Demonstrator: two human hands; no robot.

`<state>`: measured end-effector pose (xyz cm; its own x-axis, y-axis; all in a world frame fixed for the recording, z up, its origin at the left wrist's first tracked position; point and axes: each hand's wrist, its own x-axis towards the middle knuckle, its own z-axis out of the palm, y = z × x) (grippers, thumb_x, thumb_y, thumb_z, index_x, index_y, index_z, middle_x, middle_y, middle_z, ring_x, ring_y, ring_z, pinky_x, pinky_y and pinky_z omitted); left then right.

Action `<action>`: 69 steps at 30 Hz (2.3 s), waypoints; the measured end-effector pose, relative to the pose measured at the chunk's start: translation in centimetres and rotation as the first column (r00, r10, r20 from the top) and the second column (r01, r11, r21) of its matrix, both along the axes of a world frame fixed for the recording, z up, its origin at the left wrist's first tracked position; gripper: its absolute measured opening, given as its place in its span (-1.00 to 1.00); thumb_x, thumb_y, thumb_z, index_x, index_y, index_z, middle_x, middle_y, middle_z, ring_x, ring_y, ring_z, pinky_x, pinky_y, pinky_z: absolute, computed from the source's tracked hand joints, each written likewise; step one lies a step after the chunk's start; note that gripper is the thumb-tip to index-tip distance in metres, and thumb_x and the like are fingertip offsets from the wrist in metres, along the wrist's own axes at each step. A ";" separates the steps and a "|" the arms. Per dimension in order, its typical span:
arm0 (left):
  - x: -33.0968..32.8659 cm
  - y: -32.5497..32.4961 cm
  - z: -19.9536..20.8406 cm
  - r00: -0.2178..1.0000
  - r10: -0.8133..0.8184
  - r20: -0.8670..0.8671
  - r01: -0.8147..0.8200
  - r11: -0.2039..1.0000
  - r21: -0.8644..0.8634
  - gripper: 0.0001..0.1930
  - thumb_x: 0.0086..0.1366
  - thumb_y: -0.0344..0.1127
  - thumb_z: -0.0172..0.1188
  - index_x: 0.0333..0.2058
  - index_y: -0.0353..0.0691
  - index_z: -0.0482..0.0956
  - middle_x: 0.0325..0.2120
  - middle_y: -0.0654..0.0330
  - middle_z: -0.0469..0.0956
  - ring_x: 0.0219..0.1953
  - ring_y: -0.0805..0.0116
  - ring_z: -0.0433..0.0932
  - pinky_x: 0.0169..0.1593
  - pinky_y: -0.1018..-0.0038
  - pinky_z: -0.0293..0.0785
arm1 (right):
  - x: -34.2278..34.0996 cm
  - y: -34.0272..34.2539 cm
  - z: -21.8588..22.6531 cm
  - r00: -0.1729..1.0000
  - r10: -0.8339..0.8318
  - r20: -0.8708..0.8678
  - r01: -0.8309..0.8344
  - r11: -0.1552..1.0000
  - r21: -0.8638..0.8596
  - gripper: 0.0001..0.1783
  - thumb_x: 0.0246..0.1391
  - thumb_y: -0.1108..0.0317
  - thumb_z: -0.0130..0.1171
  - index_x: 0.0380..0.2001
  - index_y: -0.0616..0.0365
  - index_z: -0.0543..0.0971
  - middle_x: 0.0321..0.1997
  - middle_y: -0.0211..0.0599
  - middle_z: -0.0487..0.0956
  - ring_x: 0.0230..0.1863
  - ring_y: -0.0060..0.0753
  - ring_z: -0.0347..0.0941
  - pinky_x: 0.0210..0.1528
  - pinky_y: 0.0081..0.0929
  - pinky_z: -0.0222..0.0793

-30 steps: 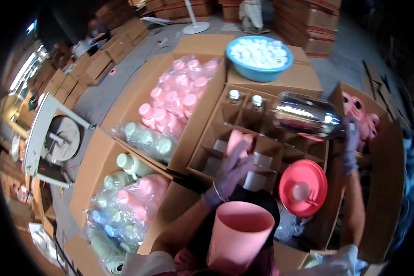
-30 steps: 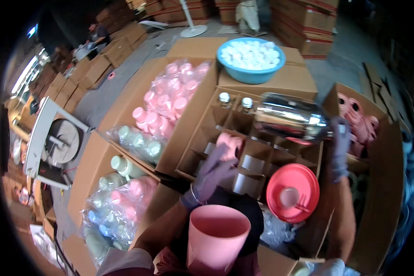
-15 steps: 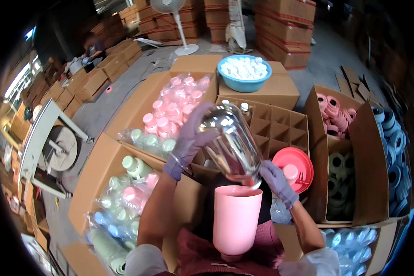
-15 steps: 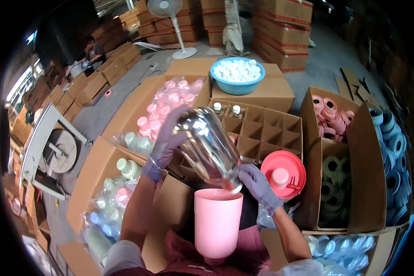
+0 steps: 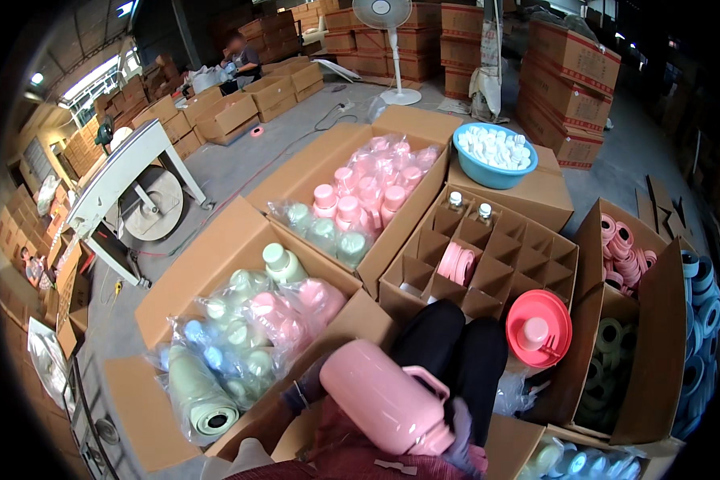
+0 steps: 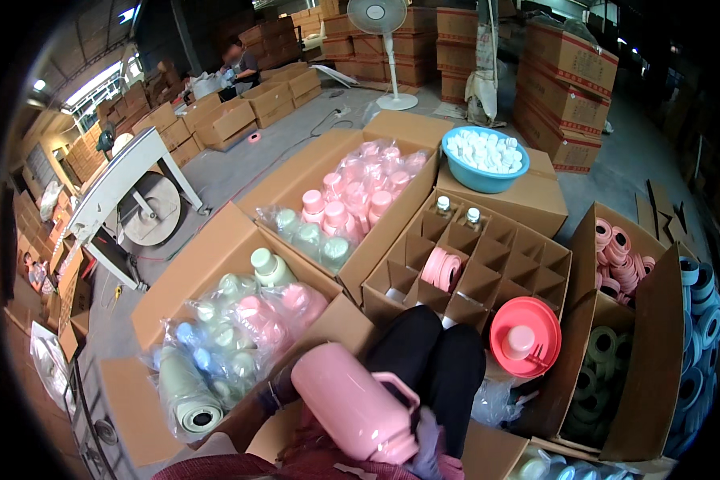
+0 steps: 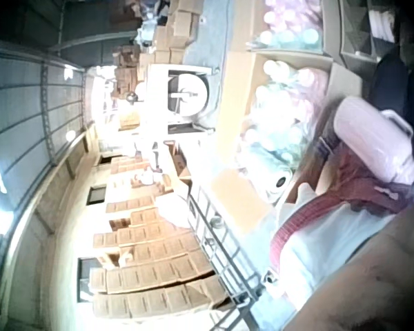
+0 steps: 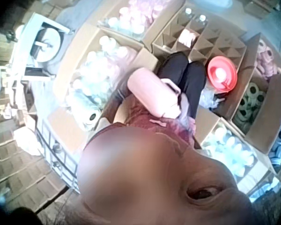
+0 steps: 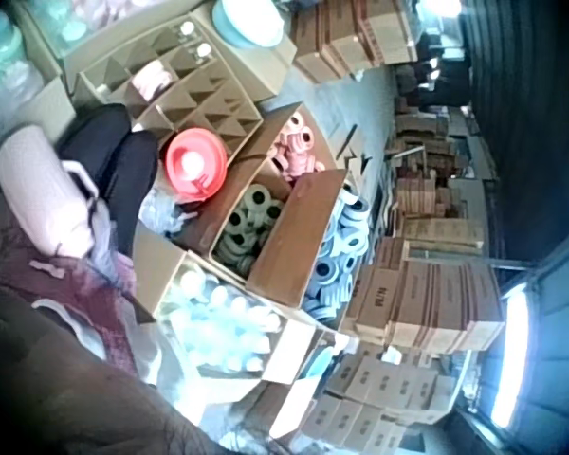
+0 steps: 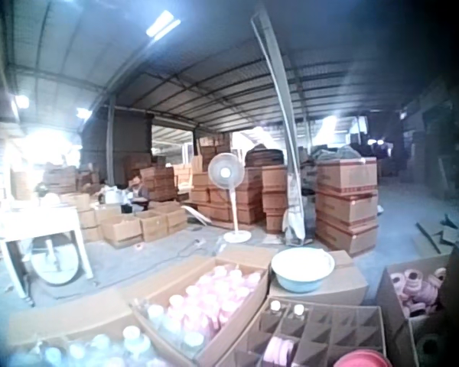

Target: The person assembles thermos bottles by inserting stainless steel inner liners into colored outer shells, screwing on lids, and placing the completed units into plastic bags. They repeat this process for multiple pink and light green bottles, handling each component by hand.

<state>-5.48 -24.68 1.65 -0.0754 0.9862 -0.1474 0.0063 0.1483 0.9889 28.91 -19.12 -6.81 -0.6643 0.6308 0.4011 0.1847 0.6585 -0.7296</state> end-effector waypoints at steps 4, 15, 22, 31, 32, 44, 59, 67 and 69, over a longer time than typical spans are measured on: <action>1.9 2.9 1.8 0.970 -0.227 -0.089 0.232 0.971 0.055 -0.62 0.18 -0.24 0.22 -0.05 -0.28 0.55 -0.04 0.17 0.53 0.02 0.32 0.44 0.07 0.36 0.39 | -2.9 7.2 12.6 0.966 0.207 -0.157 -0.212 0.977 -0.012 -0.03 -0.20 -0.03 0.46 0.21 0.27 0.29 0.19 0.00 0.39 0.18 0.02 0.36 0.26 -0.20 0.24; 11.0 12.8 11.9 0.956 -0.251 -0.152 0.292 0.753 0.589 -0.47 -0.09 -0.31 0.37 -0.07 -0.29 0.54 -0.11 0.13 0.53 -0.06 0.21 0.46 0.05 0.32 0.36 | -4.8 14.1 25.6 0.900 0.397 -0.181 -0.399 0.916 0.027 -0.14 -0.20 0.16 0.47 0.17 0.24 0.35 0.10 -0.06 0.42 0.14 -0.09 0.37 0.20 -0.29 0.26; 15.7 17.5 15.9 0.990 0.025 -0.137 0.094 0.611 0.786 -0.36 -0.26 -0.35 0.47 -0.08 -0.30 0.54 -0.16 0.10 0.54 -0.10 0.14 0.46 0.04 0.29 0.35 | -4.4 15.4 27.6 0.962 -0.187 -0.197 0.221 0.961 0.169 -0.13 -0.37 0.17 0.55 0.09 0.19 0.44 -0.11 -0.18 0.46 -0.07 -0.19 0.43 -0.01 -0.31 0.35; 13.2 18.2 8.3 0.978 0.197 -0.062 -0.122 0.793 0.597 -0.05 -0.39 -0.35 0.53 0.10 -0.44 0.33 -0.02 0.03 0.53 0.02 0.26 0.53 0.14 0.38 0.39 | -6.9 18.5 24.2 0.936 -0.200 -0.290 0.224 0.973 0.051 -0.31 -0.41 0.23 0.47 -0.09 0.23 0.53 -0.15 -0.16 0.56 -0.14 -0.19 0.52 -0.06 -0.39 0.40; 12.4 17.7 7.2 0.979 0.197 -0.058 -0.130 0.816 0.563 -0.07 -0.36 -0.35 0.52 0.10 -0.44 0.34 -0.01 0.04 0.53 0.02 0.25 0.53 0.14 0.38 0.39 | -6.9 18.7 24.3 0.947 -0.176 -0.269 0.198 0.979 0.054 -0.31 -0.42 0.23 0.47 -0.10 0.24 0.53 -0.16 -0.16 0.56 -0.15 -0.18 0.52 -0.06 -0.39 0.41; 7.7 21.2 3.7 0.988 -0.120 -0.100 0.144 0.950 0.276 -0.30 -0.04 -0.34 0.36 0.13 -0.38 0.37 0.03 0.06 0.52 0.03 0.24 0.53 0.12 0.38 0.42 | -3.0 20.7 20.0 0.919 -0.078 -0.386 0.057 0.996 -0.064 -0.15 -0.42 0.21 0.54 0.05 0.24 0.48 0.02 -0.11 0.53 0.08 -0.11 0.45 0.16 -0.26 0.30; 13.0 23.6 11.9 0.196 -0.552 -0.811 0.825 0.540 -0.168 -0.60 0.10 -0.46 0.19 -0.02 -0.19 0.49 -0.41 0.04 0.46 -0.42 0.07 0.50 -0.33 0.27 0.43 | 10.4 10.0 10.8 0.832 -0.458 0.312 0.481 0.877 0.006 -0.76 0.07 0.11 0.20 -0.34 0.03 0.51 -0.49 -0.19 0.50 -0.45 -0.15 0.50 -0.44 -0.28 0.45; 11.9 23.4 8.0 0.136 -0.806 -0.576 0.748 0.465 -0.473 -0.37 -0.02 -0.30 0.33 0.12 -0.06 0.46 -0.17 0.14 0.56 -0.13 0.14 0.56 -0.07 0.34 0.51 | 26.0 26.3 3.6 0.492 -0.850 0.191 0.850 0.516 0.108 -0.76 0.04 0.28 0.17 -0.25 0.16 0.54 -0.31 -0.03 0.51 -0.24 0.04 0.48 -0.17 -0.19 0.42; 11.3 22.6 7.9 0.233 -0.745 -0.626 0.760 0.540 -0.361 -0.38 -0.02 -0.36 0.31 0.12 -0.07 0.47 -0.11 0.11 0.56 -0.10 0.09 0.56 -0.06 0.32 0.51 | 23.8 29.3 3.0 0.526 -0.844 0.100 0.815 0.535 0.224 -0.77 0.03 0.33 0.18 -0.23 0.19 0.53 -0.24 -0.04 0.51 -0.17 0.05 0.47 -0.11 -0.19 0.41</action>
<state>5.84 -2.13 9.50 0.6425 0.6469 -0.4108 0.7144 -0.3116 0.6265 52.69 10.18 -3.77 0.0671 0.8835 0.4635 0.8107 0.2225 -0.5415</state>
